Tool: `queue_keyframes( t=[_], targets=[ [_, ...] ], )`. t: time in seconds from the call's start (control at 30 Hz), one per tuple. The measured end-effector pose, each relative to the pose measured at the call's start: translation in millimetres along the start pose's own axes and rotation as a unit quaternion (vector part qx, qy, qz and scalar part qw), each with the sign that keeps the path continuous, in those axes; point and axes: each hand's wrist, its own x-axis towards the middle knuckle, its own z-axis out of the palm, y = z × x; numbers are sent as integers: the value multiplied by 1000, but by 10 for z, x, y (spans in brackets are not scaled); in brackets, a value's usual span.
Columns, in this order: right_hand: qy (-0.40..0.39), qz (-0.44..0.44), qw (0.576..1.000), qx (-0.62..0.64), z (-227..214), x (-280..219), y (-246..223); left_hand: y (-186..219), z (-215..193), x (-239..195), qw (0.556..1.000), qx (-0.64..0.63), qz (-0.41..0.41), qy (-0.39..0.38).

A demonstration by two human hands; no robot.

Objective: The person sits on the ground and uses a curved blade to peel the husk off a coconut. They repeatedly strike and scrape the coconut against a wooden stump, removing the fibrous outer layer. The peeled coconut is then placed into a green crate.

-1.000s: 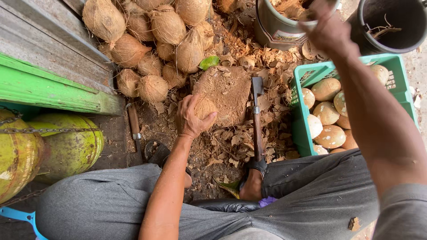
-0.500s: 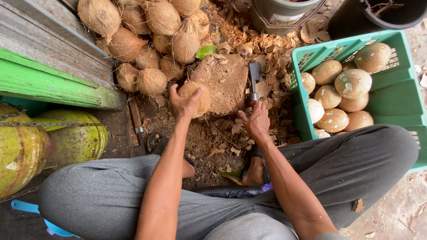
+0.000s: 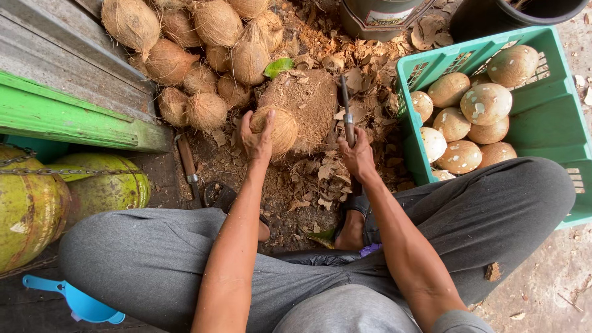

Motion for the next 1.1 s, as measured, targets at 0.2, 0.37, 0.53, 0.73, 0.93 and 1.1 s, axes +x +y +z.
queue_keyframes(
  t=[0.2, 0.37, 0.53, 0.73, 0.93, 1.1],
  targets=[
    [-35, -124, 972, 198, -458, -500, -753, 101, 18, 65, 979, -76, -172, -80],
    [-23, -158, 984, 76, -475, -783, -850, -127, 417, 171, 983, -142, -117, 9],
    [-137, -106, 983, 67, -159, -966, -743, -581, 741, 323, 965, -239, 2, 106],
    [-60, -159, 953, 249, -310, -912, -721, -704, 789, 314, 965, -257, -18, 58],
    [-176, -9, 958, 225, -91, -909, -778, -801, 874, 331, 970, -173, 110, 131],
    [-100, -122, 967, 200, -244, -899, -714, -808, 1080, 468, 938, -240, 182, 171]
  ],
)
